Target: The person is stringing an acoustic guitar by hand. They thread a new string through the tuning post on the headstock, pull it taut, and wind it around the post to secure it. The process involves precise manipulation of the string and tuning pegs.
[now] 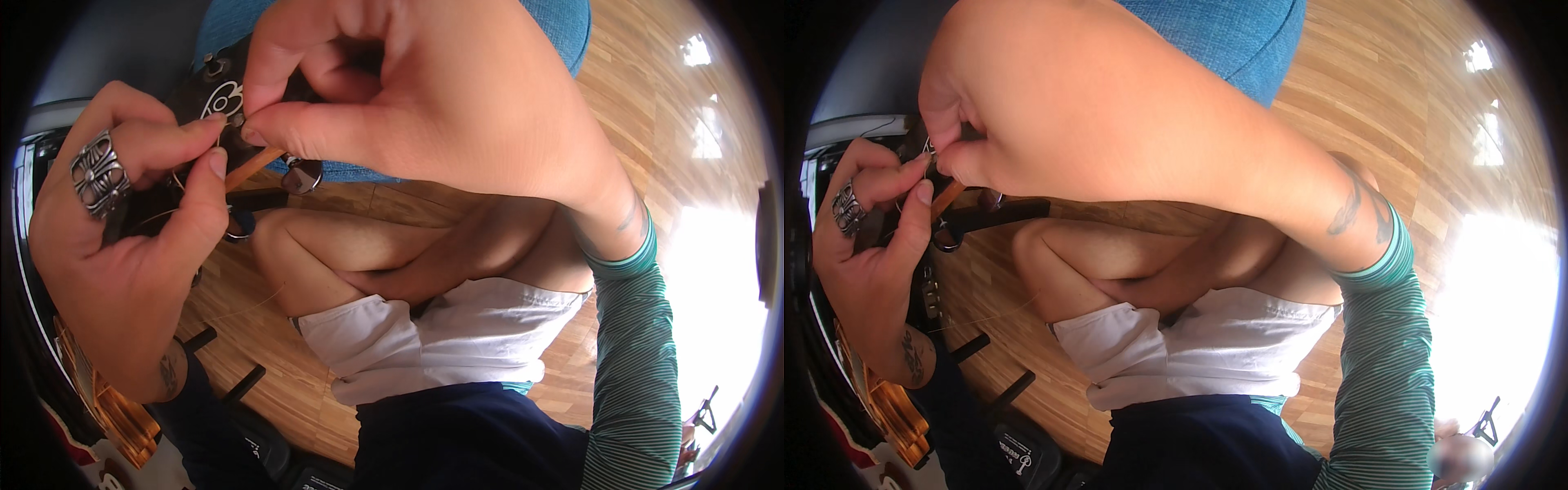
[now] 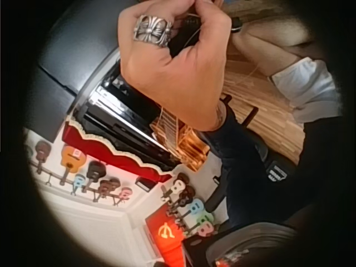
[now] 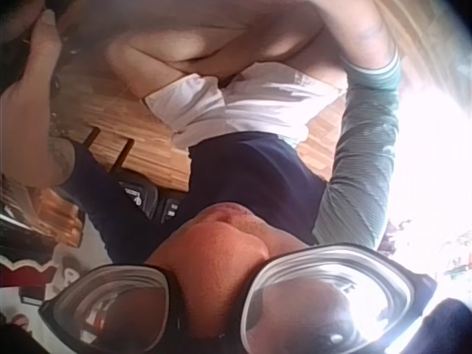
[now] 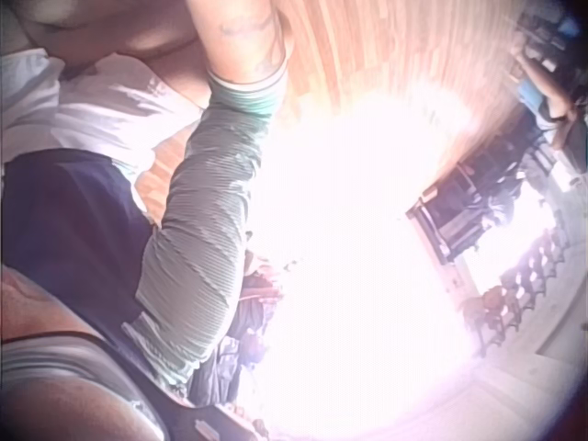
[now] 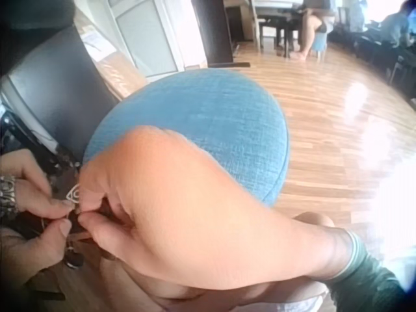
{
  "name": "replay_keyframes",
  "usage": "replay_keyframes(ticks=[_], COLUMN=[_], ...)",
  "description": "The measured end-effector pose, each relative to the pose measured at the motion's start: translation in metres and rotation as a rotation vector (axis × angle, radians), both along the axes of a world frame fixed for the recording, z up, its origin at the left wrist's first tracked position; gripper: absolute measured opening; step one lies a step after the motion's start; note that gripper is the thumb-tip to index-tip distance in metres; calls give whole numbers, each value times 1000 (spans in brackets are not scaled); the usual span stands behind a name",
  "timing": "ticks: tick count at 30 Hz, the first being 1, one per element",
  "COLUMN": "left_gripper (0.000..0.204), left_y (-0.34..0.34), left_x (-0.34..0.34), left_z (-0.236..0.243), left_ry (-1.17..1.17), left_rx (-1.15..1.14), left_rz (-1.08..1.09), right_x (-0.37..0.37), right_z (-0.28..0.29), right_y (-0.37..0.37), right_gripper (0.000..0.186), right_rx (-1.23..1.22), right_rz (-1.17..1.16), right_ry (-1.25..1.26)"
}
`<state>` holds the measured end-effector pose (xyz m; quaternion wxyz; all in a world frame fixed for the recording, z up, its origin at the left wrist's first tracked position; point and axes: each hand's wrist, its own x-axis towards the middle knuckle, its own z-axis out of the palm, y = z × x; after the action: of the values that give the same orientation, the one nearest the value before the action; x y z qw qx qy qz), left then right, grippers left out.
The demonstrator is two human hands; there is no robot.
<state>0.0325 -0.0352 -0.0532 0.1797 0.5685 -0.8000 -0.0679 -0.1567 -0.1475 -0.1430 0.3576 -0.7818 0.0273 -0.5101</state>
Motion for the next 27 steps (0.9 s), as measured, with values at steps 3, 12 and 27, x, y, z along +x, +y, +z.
replay_keyframes(ticks=[3, 12, 27], left_gripper=[15, 12, 5], left_y=[2, 5, 14], left_x=[2, -2, -18], left_z=[0, -6, -3], left_ry=[6, 104, -334], left_rx=[-9, -6, -270], left_rz=[24, 160, 173], right_x=[3, -3, 11], right_z=[1, 21, -11], right_y=[1, -7, 21], right_gripper=[21, 28, 32], right_rx=[12, 210, 132], right_rz=[21, 194, -438], right_ry=[-13, 145, -69])
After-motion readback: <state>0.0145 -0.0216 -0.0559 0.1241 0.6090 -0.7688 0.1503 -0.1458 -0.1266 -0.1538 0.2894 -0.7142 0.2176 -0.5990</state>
